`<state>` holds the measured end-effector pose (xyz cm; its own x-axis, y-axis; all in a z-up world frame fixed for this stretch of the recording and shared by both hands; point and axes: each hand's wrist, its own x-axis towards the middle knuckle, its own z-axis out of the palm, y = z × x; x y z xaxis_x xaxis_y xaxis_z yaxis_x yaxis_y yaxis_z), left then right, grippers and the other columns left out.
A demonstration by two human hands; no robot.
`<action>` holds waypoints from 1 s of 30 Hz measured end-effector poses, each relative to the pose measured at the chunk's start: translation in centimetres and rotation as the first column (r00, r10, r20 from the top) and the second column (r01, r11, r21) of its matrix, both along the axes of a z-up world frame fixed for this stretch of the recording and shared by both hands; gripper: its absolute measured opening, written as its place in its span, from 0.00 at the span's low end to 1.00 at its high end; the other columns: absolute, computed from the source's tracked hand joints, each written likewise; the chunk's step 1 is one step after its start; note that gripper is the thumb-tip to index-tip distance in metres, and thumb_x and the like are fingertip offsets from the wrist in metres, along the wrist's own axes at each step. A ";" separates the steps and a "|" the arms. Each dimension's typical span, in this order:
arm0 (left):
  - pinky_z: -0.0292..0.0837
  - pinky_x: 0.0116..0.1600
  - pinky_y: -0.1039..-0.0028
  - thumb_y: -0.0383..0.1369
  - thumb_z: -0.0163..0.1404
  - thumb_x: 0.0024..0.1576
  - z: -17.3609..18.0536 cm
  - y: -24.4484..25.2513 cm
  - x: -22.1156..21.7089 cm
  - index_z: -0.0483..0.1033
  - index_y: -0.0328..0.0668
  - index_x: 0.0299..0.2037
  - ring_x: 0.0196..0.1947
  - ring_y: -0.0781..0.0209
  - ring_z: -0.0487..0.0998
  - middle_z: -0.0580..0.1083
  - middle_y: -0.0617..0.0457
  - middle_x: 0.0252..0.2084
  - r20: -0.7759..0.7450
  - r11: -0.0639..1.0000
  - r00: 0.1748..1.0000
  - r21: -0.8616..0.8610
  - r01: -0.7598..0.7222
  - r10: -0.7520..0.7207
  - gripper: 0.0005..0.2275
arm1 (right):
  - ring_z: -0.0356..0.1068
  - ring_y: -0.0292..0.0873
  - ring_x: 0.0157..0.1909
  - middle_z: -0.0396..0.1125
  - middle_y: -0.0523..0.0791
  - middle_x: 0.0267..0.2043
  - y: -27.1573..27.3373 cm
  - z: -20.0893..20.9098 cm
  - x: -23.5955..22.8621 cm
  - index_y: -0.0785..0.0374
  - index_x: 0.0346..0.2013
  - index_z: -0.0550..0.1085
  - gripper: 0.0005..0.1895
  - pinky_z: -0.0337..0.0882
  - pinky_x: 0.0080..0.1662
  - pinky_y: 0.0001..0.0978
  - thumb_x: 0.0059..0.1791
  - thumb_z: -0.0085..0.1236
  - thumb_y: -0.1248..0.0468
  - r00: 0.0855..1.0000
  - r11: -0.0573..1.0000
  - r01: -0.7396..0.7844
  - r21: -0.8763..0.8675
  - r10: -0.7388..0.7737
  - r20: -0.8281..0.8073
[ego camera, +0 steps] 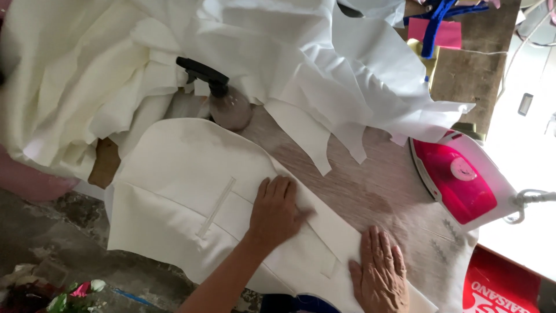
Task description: Ironing a white fabric garment component using a steam iron and a spray bottle on a workshop table.
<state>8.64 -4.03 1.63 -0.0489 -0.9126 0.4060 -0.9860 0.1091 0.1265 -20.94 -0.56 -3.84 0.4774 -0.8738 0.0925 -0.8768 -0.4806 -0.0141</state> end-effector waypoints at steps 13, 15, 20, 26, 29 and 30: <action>0.30 0.73 0.28 1.01 0.46 0.10 -3.3 2.2 -4.4 0.36 0.26 0.76 0.81 0.40 0.35 0.39 0.36 0.80 0.345 0.934 0.891 0.090 -0.345 0.296 0.92 | 0.44 0.46 0.81 0.45 0.45 0.81 -0.3 0.5 -0.2 0.58 0.76 0.52 0.41 0.46 0.75 0.46 0.52 0.35 0.42 1.000 0.998 -0.017 0.060 0.018 -0.006; 0.32 0.72 0.27 1.01 0.47 0.08 -3.3 2.1 -4.7 0.37 0.26 0.76 0.81 0.40 0.37 0.40 0.36 0.79 0.333 0.928 0.892 0.102 -0.358 0.307 0.94 | 0.45 0.45 0.80 0.45 0.44 0.81 -0.3 0.3 -0.2 0.57 0.76 0.52 0.41 0.46 0.74 0.46 0.52 0.35 0.42 1.000 0.998 -0.012 0.058 0.012 -0.008; 0.29 0.72 0.25 0.92 0.42 0.07 -3.1 1.8 -4.9 0.34 0.24 0.76 0.81 0.38 0.33 0.36 0.32 0.80 0.227 0.940 0.916 0.005 -0.340 0.330 0.90 | 0.47 0.46 0.80 0.48 0.48 0.80 -1.0 0.1 -1.3 0.60 0.75 0.53 0.44 0.50 0.74 0.44 0.50 0.40 0.40 0.993 0.996 -0.088 0.020 0.086 0.077; 0.30 0.75 0.24 0.86 0.44 -0.03 -3.5 1.3 -5.7 0.36 0.24 0.76 0.82 0.38 0.36 0.40 0.34 0.78 0.105 0.915 0.909 -0.071 -0.397 0.402 0.92 | 0.65 0.50 0.68 0.66 0.48 0.67 -10.9 12.8 10.9 0.63 0.66 0.65 0.30 0.66 0.63 0.47 0.52 0.50 0.53 0.805 0.908 -0.357 0.217 0.181 0.566; 0.25 0.65 0.16 0.72 0.61 0.36 3.3 0.6 -4.3 0.33 0.20 0.74 0.77 0.32 0.30 0.36 0.27 0.77 -0.094 0.670 0.967 0.737 -0.092 0.236 0.71 | 0.65 0.57 0.68 0.63 0.56 0.68 -17.2 13.5 22.5 0.63 0.70 0.59 0.36 0.68 0.59 0.50 0.53 0.52 0.48 0.664 0.829 -0.514 0.222 0.221 0.714; 0.25 0.65 0.16 0.72 0.61 0.36 3.7 0.4 -4.2 0.33 0.20 0.74 0.77 0.32 0.30 0.36 0.27 0.77 -0.090 0.673 0.965 0.733 -0.102 0.245 0.71 | 0.65 0.57 0.68 0.63 0.56 0.68 -19.2 12.1 25.8 0.63 0.70 0.59 0.36 0.68 0.59 0.50 0.53 0.52 0.48 0.658 0.825 -0.523 0.215 0.231 0.717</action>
